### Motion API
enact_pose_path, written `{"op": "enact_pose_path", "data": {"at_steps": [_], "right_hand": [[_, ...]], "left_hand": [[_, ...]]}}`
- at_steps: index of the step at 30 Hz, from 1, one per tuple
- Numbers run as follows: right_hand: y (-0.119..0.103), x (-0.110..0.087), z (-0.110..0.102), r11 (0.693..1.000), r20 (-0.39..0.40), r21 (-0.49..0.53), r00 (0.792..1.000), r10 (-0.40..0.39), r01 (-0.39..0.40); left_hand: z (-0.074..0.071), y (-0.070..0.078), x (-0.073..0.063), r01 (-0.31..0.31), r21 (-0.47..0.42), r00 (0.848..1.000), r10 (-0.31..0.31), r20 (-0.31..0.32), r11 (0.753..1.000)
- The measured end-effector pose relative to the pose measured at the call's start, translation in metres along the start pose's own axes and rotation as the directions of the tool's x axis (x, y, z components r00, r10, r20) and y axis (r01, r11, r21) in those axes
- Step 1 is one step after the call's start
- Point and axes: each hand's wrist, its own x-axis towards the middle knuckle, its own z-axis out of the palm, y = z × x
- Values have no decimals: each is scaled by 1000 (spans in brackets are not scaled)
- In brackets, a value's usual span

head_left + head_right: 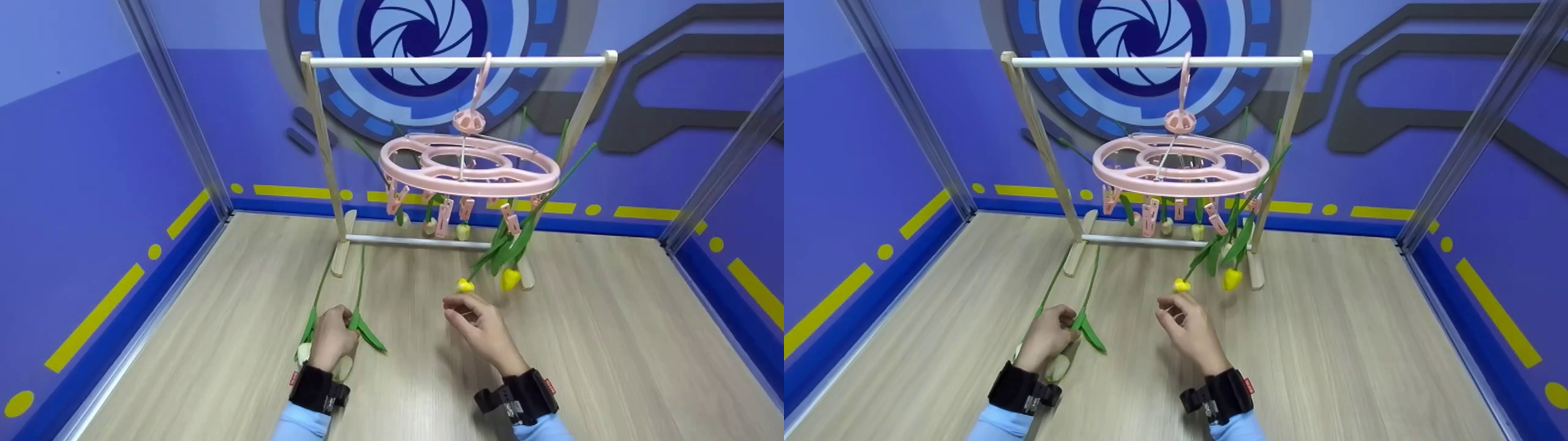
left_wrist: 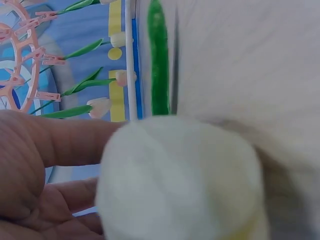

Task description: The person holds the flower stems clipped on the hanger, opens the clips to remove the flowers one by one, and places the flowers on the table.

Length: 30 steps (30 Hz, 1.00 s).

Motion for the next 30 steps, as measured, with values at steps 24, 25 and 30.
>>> {"op": "enact_pose_path", "data": {"at_steps": [24, 25, 30], "right_hand": [[-4, -1, -11, 1000, 2, 0, 1000, 13, -13], [-5, -1, -12, 1000, 4, -4, 1000, 14, -14], [-8, 0, -17, 1000, 20, 21, 1000, -10, 10]], "left_hand": [[-4, 16, -6, -35, 77, 999, 34, 10, 996], [-5, 18, -8, -43, 74, 999, 43, 7, 996], [-12, 27, -18, -112, 77, 994, 113, -7, 991]]}}
